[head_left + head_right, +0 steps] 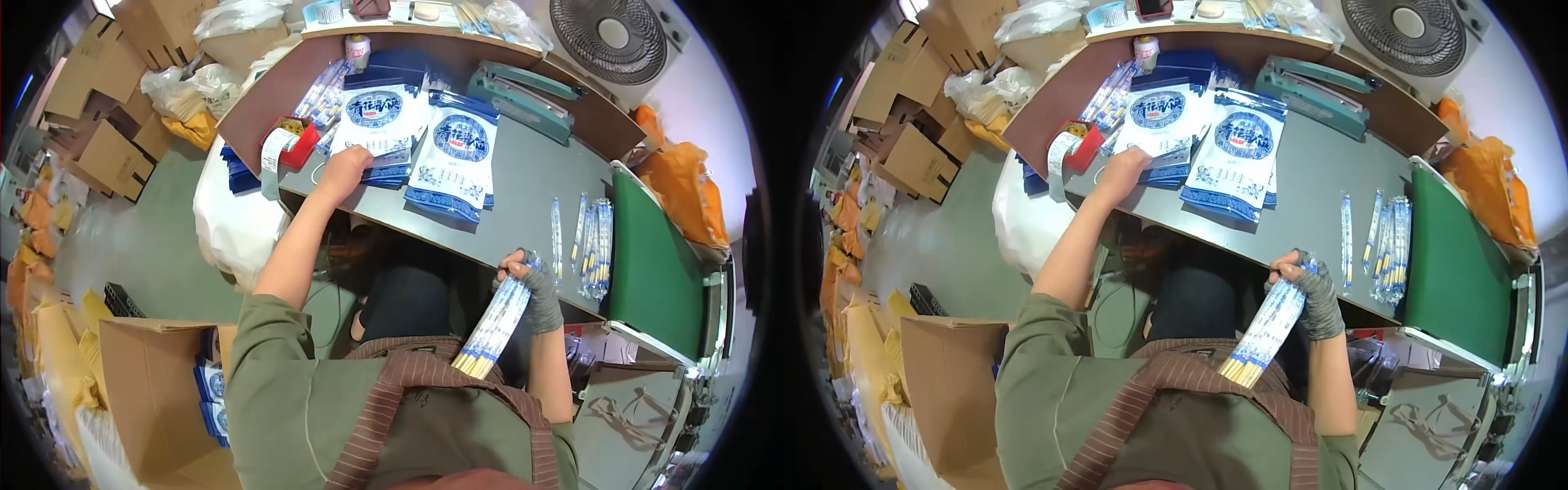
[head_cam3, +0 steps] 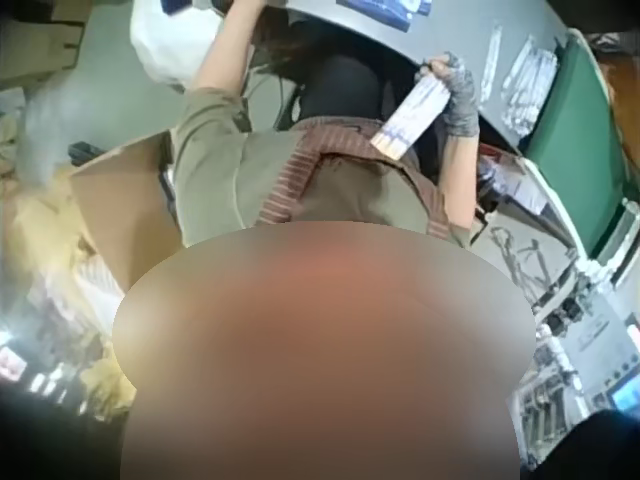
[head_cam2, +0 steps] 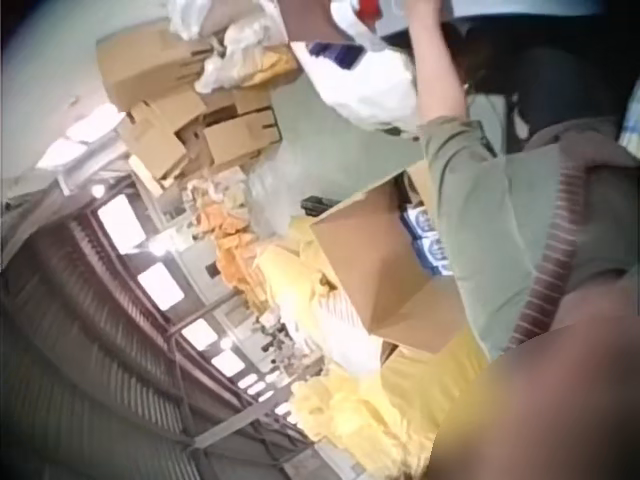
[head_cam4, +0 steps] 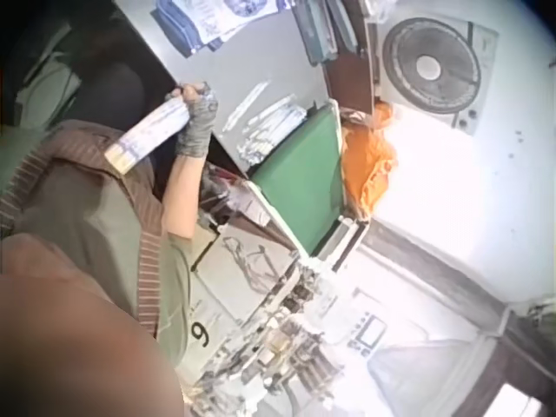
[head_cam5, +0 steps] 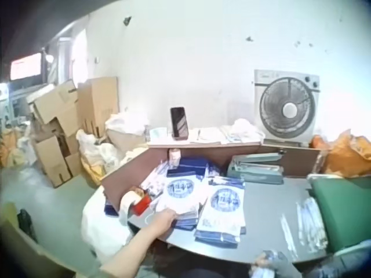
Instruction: Packaging bundles of incense sticks into plastic bags and placing them into a cardboard box.
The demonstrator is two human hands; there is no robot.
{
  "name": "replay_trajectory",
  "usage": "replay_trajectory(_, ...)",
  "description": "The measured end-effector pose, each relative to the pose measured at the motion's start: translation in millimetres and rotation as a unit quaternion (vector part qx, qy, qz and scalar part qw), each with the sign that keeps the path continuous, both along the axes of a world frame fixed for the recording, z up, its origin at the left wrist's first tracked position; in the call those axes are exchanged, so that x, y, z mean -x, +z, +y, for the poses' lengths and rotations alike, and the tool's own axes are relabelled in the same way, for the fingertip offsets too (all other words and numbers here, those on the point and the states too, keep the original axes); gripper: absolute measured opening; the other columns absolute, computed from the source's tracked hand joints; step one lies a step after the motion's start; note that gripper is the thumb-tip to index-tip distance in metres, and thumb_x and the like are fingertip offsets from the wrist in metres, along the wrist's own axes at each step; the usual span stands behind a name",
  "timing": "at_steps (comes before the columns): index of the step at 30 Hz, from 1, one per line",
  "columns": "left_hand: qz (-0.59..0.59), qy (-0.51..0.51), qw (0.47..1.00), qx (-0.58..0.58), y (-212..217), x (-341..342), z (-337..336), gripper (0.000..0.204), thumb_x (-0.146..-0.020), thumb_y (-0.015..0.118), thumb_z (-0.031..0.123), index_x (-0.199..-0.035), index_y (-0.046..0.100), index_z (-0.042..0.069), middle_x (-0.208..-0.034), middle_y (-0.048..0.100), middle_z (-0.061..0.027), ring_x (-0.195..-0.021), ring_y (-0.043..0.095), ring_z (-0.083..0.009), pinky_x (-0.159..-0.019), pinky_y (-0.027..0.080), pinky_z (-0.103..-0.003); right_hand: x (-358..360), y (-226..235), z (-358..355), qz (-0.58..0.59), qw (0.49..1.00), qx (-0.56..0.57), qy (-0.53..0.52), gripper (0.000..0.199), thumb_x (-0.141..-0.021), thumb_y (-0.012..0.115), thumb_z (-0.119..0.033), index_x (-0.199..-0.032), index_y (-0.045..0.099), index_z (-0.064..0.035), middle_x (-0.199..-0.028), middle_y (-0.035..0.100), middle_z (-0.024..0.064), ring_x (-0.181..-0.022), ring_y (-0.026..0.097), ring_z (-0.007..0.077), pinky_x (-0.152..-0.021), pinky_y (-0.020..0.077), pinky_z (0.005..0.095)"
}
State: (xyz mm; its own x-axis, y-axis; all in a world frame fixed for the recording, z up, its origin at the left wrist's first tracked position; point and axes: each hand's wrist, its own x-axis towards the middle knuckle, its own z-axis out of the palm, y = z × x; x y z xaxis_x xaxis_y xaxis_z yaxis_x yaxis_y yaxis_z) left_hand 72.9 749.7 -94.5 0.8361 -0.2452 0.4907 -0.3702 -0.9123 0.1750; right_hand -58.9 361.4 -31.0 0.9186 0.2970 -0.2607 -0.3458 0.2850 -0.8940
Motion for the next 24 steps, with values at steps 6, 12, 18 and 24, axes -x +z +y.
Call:
replay_trajectory(6,0.233,-0.121,0.886,0.382,5,-33,17,0.014,-0.080,0.071,0.009,-0.090,0.065,0.001,-0.079,0.063,-0.0085,-0.073,0.059,-0.0182,-0.069,0.047,-0.031,15,10,-1,-0.018,1.000,-0.004,-0.009,0.022,-0.079,0.069,-0.018,-0.089,0.062,-0.0002,-0.074,0.064,0.0103,-0.064,0.064,0.0198,-0.061,0.0551,0.0307)
replay_trajectory(12,0.226,-0.133,0.928,0.264,0,-50,28,0.013,-0.081,0.071,0.004,-0.092,0.065,-0.001,-0.080,0.059,-0.0029,-0.073,0.054,-0.0111,-0.070,0.046,-0.026,8,9,-3,0.011,0.999,-0.003,-0.034,0.021,-0.076,0.069,-0.018,-0.088,0.061,-0.0018,-0.072,0.063,0.0098,-0.062,0.063,0.0191,-0.059,0.0546,0.0308)
replay_trajectory(18,0.222,-0.107,0.907,0.341,25,-51,11,0.020,-0.078,0.074,0.004,-0.084,0.055,0.003,-0.069,0.051,-0.0016,-0.066,0.049,-0.0111,-0.063,0.043,-0.027,-23,-1,3,0.027,0.999,-0.016,-0.010,0.022,-0.077,0.070,-0.017,-0.089,0.060,-0.0013,-0.073,0.063,0.0110,-0.062,0.062,0.0195,-0.059,0.0544,0.0303)
replay_trajectory(24,0.042,-0.036,0.989,0.140,49,-44,-26,0.018,-0.085,0.066,0.024,-0.087,0.069,0.006,-0.073,0.065,-0.0170,-0.068,0.064,-0.0326,-0.059,0.048,-0.040,-69,-17,14,0.033,0.997,-0.041,0.051,0.024,-0.078,0.069,-0.020,-0.090,0.064,-0.0009,-0.076,0.066,0.0086,-0.065,0.062,0.0154,-0.060,0.0518,0.0269)
